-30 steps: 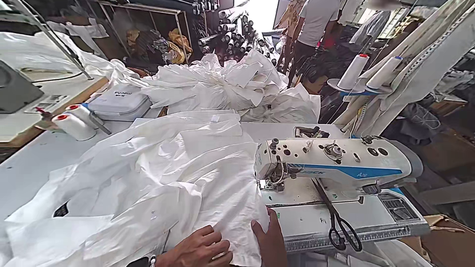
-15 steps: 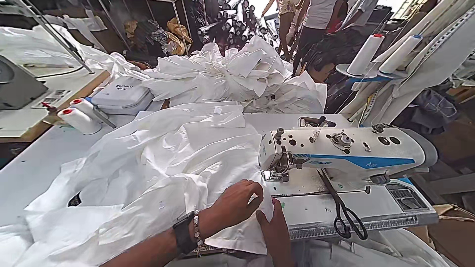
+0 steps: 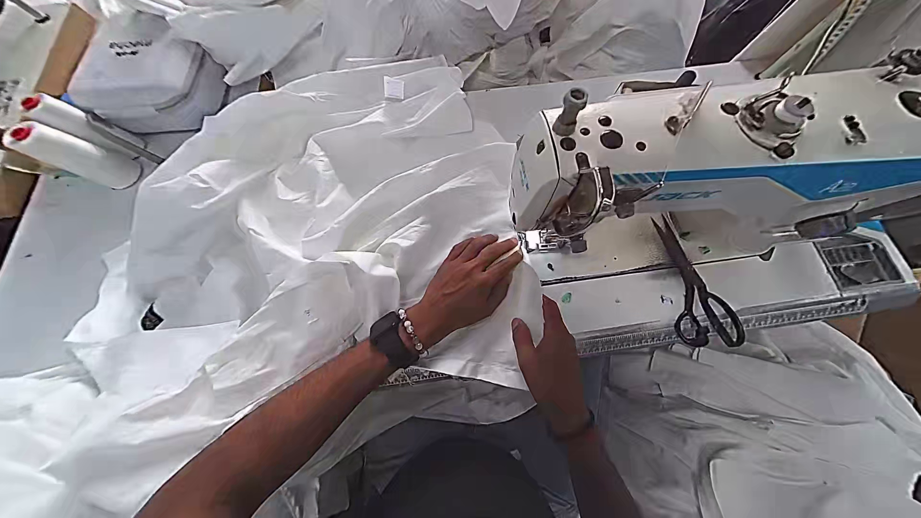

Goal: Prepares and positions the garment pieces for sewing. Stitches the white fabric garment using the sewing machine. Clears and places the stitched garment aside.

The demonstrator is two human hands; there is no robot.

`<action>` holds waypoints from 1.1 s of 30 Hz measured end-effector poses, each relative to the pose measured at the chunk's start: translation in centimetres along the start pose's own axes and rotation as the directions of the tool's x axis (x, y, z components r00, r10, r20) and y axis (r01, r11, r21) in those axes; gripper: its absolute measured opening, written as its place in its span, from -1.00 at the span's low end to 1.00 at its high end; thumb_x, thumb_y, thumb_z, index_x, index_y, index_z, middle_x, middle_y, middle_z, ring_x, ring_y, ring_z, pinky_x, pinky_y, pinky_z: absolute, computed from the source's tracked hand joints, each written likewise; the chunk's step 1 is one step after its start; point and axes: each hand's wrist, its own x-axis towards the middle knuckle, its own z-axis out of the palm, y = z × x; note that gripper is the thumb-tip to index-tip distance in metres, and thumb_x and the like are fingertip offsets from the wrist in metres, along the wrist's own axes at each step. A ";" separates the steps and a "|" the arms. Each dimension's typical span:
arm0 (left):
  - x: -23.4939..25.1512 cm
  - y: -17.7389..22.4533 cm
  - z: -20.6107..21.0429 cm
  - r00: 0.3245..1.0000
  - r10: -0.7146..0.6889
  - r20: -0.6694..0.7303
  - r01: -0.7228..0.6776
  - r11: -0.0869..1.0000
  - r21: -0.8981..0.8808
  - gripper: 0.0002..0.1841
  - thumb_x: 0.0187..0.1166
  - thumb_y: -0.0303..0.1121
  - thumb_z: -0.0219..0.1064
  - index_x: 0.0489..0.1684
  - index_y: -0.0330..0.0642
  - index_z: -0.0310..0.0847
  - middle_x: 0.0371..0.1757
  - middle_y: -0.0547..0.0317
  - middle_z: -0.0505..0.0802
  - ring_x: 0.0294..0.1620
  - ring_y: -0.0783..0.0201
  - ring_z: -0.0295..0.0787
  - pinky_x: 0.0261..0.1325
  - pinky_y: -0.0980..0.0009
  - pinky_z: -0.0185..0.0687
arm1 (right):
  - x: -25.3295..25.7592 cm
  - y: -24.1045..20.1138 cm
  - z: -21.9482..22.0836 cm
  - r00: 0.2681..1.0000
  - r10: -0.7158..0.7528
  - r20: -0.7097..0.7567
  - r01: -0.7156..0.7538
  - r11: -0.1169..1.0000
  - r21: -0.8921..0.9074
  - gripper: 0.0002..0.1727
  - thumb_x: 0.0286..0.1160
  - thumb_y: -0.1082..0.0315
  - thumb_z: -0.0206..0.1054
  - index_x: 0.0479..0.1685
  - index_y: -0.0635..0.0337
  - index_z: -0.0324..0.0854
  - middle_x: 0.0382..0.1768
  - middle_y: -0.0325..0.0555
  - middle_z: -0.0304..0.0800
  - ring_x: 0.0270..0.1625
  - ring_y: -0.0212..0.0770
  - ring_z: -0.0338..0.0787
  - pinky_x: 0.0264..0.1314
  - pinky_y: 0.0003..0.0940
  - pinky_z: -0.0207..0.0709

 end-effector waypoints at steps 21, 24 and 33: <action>0.7 -1.4 -0.7 0.996 0.092 0.017 -0.092 0.995 0.028 -0.60 0.75 -0.14 0.09 0.40 0.19 0.76 0.57 0.25 0.68 0.65 0.07 0.41 0.66 0.05 0.21 | 2.2 -0.9 1.1 0.987 -0.125 -0.104 0.115 0.989 -0.098 -0.44 0.52 0.30 0.22 0.54 0.29 0.58 -0.50 -0.18 0.82 -0.60 -0.31 0.70 -0.56 -0.29 0.60; 0.5 -1.3 -0.9 0.995 0.098 0.035 -0.099 0.995 0.032 -0.60 0.76 -0.11 0.07 0.37 0.20 0.77 0.57 0.27 0.68 0.66 0.07 0.39 0.68 0.06 0.17 | 2.8 -1.0 1.1 0.981 -0.151 -0.123 0.133 0.981 -0.140 -0.44 0.49 0.32 0.22 0.52 0.28 0.61 -0.58 -0.23 0.75 -0.67 -0.35 0.60 -0.61 -0.33 0.53; 1.1 -2.2 -1.4 0.990 0.136 0.037 -0.137 0.990 0.022 -0.62 0.77 -0.08 0.09 0.34 0.24 0.79 0.50 0.25 0.72 0.61 0.07 0.42 0.65 0.05 0.18 | 4.4 -1.4 1.6 0.972 -0.144 -0.184 0.102 0.970 -0.222 -0.51 0.51 0.30 0.22 0.44 0.17 0.68 -0.62 -0.24 0.73 -0.65 -0.29 0.62 -0.58 -0.27 0.50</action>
